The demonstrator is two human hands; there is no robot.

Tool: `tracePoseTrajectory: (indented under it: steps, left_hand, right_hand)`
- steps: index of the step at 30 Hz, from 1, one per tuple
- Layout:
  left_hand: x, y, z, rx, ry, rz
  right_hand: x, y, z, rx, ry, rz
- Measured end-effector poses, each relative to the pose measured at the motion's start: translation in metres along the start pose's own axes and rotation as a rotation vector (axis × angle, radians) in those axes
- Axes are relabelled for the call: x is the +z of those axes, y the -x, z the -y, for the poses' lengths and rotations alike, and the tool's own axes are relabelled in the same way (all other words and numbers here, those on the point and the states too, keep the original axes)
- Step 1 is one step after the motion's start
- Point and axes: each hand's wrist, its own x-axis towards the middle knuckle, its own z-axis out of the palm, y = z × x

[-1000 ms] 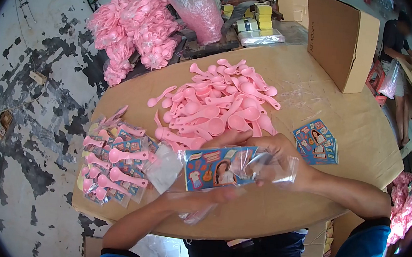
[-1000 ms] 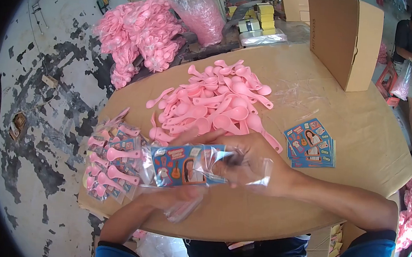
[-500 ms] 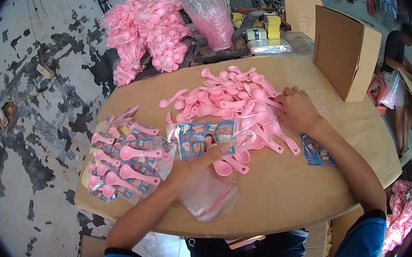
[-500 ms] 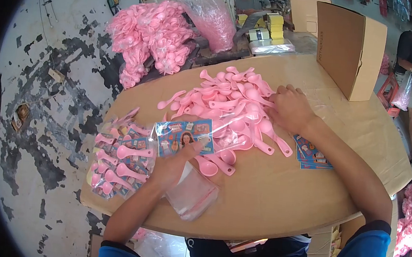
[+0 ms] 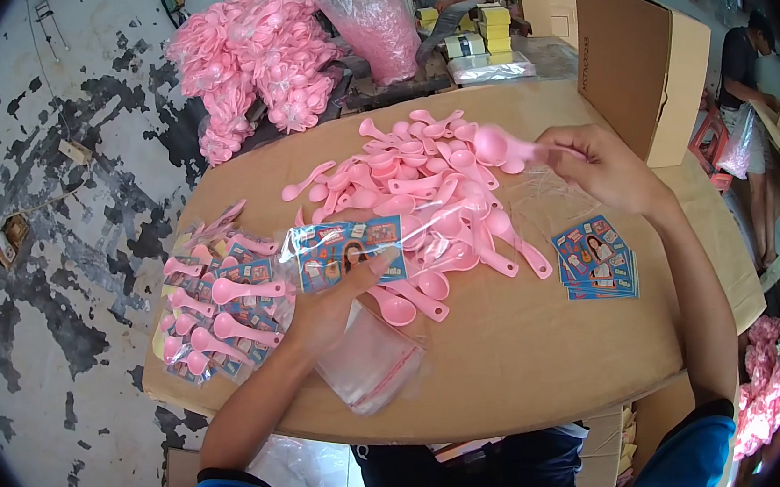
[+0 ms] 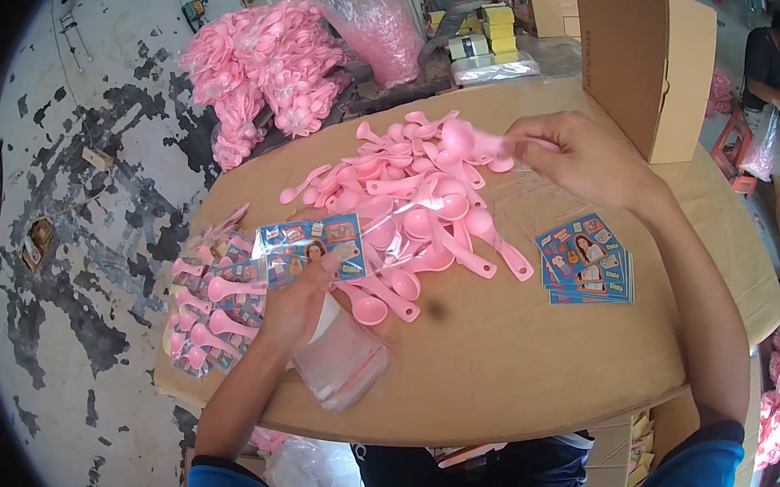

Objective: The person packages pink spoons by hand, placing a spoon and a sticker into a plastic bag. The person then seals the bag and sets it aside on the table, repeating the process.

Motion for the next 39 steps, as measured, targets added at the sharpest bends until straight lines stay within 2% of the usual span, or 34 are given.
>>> tracePoseTrajectory:
  steps: [5,8,11,14,16,19,22,23,26,28,29,31,33,35,36,38,39]
  left_hand:
    - [0.007,-0.002,-0.007,0.037,0.035,-0.012]
    - [0.011,-0.001,-0.011,0.026,0.083,-0.005]
    - [0.006,-0.001,-0.010,-0.008,0.101,0.017]
    - [0.002,0.002,-0.004,-0.055,0.244,0.092]
    - [0.003,0.003,-0.001,-0.065,0.313,0.091]
    - [0.004,0.006,0.005,-0.080,0.321,0.109]
    - [0.010,0.010,0.006,-0.123,0.299,0.132]
    - [0.014,0.011,0.004,-0.142,0.293,0.135]
    - [0.022,0.008,-0.011,-0.117,0.422,0.357]
    - [0.019,0.001,-0.006,-0.089,0.406,0.319]
    - [0.019,0.000,-0.003,-0.076,0.405,0.295]
    - [0.023,0.000,-0.002,-0.017,0.199,0.159]
    - [0.021,-0.001,-0.003,0.042,0.020,0.110]
    - [0.022,0.001,-0.001,0.096,-0.104,0.133]
    - [0.026,0.005,-0.001,0.159,-0.194,0.207]
    - [0.040,0.015,-0.005,0.291,-0.377,0.364]
    - [0.047,0.020,-0.009,0.270,-0.442,0.416]
  right_hand:
    - [0.007,0.008,0.020,-0.024,-0.253,0.244]
    - [0.012,0.008,0.017,-0.093,-0.358,0.329]
    - [0.021,0.010,0.022,-0.084,-0.375,0.313]
    - [0.036,0.008,0.024,-0.329,-0.205,0.299]
    - [0.040,0.016,0.041,-0.028,-0.266,0.344]
    - [0.049,0.027,0.065,-0.053,-0.401,0.275]
    - [0.059,0.025,0.062,-0.342,-0.282,0.173]
    - [0.058,0.026,0.062,-0.364,-0.285,0.098]
    - [0.047,0.030,0.064,-0.463,-0.280,-0.167]
    - [0.028,0.032,0.068,-0.554,-0.245,-0.386]
    - [0.021,0.035,0.075,-0.439,-0.130,-0.306]
    - [0.010,0.040,0.086,-0.215,0.100,-0.145]
    - [0.020,0.029,0.074,-0.493,-0.057,-0.396]
    - [0.026,0.029,0.076,-0.484,-0.248,-0.406]
    - [0.026,0.039,0.086,-0.335,-0.349,-0.287]
    - [0.031,0.041,0.089,-0.307,-0.206,-0.154]
    - [0.041,0.039,0.088,-0.325,-0.285,-0.141]
